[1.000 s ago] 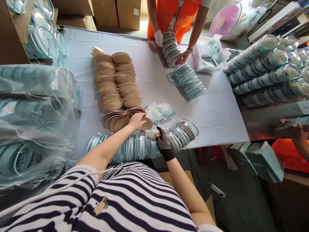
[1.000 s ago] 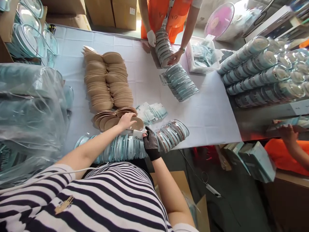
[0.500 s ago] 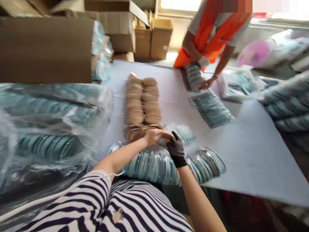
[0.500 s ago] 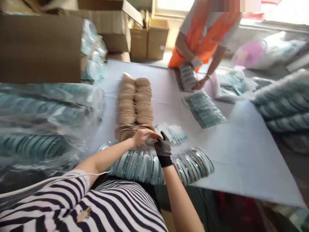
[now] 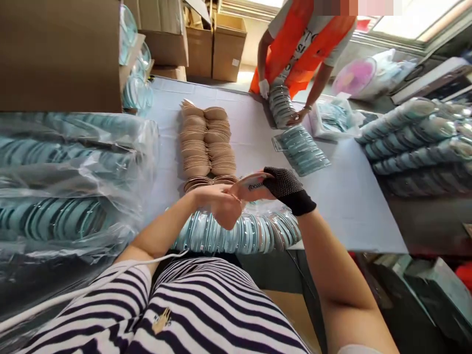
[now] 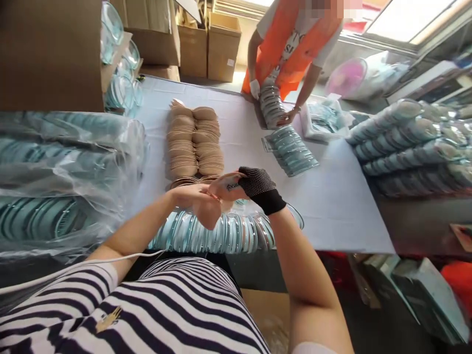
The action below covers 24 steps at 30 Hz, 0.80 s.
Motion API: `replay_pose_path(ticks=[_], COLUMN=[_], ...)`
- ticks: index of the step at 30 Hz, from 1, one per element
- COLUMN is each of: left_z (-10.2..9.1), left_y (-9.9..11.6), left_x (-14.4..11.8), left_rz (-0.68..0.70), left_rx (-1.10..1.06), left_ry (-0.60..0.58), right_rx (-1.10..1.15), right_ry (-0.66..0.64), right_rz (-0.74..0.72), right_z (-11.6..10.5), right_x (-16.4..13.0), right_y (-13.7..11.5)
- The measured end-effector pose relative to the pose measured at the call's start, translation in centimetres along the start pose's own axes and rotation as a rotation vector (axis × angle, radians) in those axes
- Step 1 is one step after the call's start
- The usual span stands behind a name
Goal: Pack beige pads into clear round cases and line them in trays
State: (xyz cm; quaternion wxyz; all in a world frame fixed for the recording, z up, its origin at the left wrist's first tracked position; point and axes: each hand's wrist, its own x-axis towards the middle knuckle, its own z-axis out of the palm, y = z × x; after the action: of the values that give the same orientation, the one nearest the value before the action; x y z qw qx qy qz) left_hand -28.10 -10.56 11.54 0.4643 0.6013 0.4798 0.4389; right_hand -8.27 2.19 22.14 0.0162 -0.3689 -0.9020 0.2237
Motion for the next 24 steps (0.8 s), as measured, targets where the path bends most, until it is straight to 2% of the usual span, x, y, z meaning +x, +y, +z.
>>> replay_pose_path(ticks=[2,4,7,10,12,14,15,17,19,21,24], left_z=[0.2,1.9,5.4,7.1,7.0,6.8,7.0,8.0,9.8,11.9,14.0], left_y=[-1.2,-2.3,-3.1,-3.0,-2.9,-2.6,-2.5,-2.3,-2.4,-3.0,-5.1], left_x=[-0.4,-0.6,-0.7,-0.7,-0.3,0.6,1.3,2.7,3.5,3.2,1.0], left_rz=[-0.047,-0.087,-0.15,-0.282,-0.44,-0.63,-0.713,-0.824,-0.838,-0.748,-0.421], left_rx=[-0.102,-0.22,-0.481,-0.884,-1.139,-1.292,-1.326,-1.335,-1.264,-1.057,-0.415], left_ry=[-0.098,0.027,0.249,0.302,0.292,0.266,0.245,0.163,0.014,-0.099,-0.19], right_rx=[-0.093,-0.132,-0.085,0.029,0.088,0.093,0.067,-0.02,-0.068,-0.022,0.181], right_ry=[0.093,0.141,0.105,0.104,0.12,0.087,0.05,-0.042,-0.093,-0.034,0.142], right_rz=[0.042,0.051,-0.031,-0.198,-0.277,-0.231,-0.149,0.073,0.245,0.325,0.481], right_z=[-0.1,1.6,6.3,10.3,11.5,11.4,11.0,10.0,9.2,9.5,12.9], right_x=[-1.0,-2.5,-5.2,-7.8,-8.9,-9.3,-9.4,-9.7,-10.8,-13.3,-19.0], right_y=[-1.7,-3.3,-4.4,-3.6,-2.3,-0.8,-0.1,1.5,2.8,3.8,4.3])
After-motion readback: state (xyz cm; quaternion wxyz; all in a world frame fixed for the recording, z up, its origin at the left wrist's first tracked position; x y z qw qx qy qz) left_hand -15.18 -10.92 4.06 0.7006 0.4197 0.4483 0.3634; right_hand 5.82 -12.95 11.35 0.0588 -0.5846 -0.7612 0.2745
